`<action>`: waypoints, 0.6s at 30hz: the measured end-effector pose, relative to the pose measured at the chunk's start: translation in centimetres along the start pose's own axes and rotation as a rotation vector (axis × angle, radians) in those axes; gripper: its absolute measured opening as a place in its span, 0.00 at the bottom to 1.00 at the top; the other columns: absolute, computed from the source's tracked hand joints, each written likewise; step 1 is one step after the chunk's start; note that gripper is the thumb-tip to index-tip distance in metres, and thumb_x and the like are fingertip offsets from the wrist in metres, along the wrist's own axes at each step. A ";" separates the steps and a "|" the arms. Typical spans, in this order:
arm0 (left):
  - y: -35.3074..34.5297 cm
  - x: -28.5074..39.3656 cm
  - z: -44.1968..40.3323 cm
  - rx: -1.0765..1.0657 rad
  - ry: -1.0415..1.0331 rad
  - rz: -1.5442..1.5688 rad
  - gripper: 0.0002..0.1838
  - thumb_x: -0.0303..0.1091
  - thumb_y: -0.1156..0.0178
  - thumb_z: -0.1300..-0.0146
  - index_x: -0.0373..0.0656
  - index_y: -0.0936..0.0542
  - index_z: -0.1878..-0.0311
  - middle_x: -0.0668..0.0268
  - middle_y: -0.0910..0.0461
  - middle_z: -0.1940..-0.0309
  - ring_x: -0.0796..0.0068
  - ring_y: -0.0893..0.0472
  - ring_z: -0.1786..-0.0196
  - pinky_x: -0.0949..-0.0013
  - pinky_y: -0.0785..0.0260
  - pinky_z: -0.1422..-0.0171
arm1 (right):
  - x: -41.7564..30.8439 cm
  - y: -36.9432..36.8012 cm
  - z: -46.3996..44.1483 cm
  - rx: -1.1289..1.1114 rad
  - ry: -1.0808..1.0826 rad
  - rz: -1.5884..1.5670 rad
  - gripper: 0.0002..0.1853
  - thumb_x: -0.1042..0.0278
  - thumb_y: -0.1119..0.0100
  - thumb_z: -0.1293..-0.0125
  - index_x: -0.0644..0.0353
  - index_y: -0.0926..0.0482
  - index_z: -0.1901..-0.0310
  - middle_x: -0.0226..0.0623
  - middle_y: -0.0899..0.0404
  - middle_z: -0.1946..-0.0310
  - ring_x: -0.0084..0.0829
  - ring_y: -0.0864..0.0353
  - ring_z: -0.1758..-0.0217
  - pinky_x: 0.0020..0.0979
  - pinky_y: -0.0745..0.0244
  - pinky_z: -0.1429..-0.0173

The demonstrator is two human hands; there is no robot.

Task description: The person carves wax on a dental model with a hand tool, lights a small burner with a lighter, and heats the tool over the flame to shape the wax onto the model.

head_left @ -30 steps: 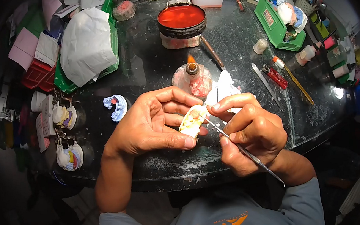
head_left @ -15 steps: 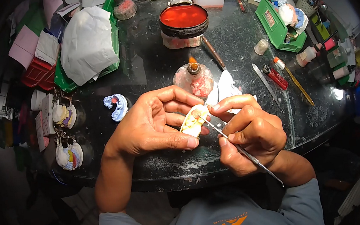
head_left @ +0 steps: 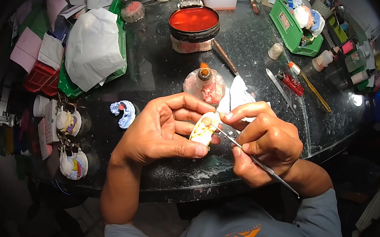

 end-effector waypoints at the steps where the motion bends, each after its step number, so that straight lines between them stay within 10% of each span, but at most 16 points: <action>1: 0.0 0.0 0.0 -0.002 -0.002 -0.001 0.37 0.20 0.25 0.55 0.26 0.29 0.39 0.46 0.17 0.48 0.57 0.13 0.47 0.60 0.19 0.41 | 0.0 0.0 0.0 -0.001 0.000 0.003 0.12 0.88 0.36 0.55 0.63 0.28 0.75 0.36 0.23 0.75 0.46 0.14 0.53 0.40 0.11 0.51; 18: 0.3 0.2 -0.2 0.061 -0.104 -0.201 0.34 0.13 0.21 0.56 0.33 0.27 0.45 0.54 0.19 0.47 0.63 0.14 0.47 0.63 0.13 0.47 | 2.2 1.2 -0.1 0.145 -0.075 0.092 0.10 0.85 0.30 0.45 0.63 0.20 0.65 0.39 0.16 0.70 0.41 0.14 0.53 0.39 0.20 0.45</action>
Point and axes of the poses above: each hand's wrist, its own z-axis away from the middle knuckle, its own y-axis out of the back of the hand, x = y × z, the point moved 8 cm from there along -z, towards the middle knuckle
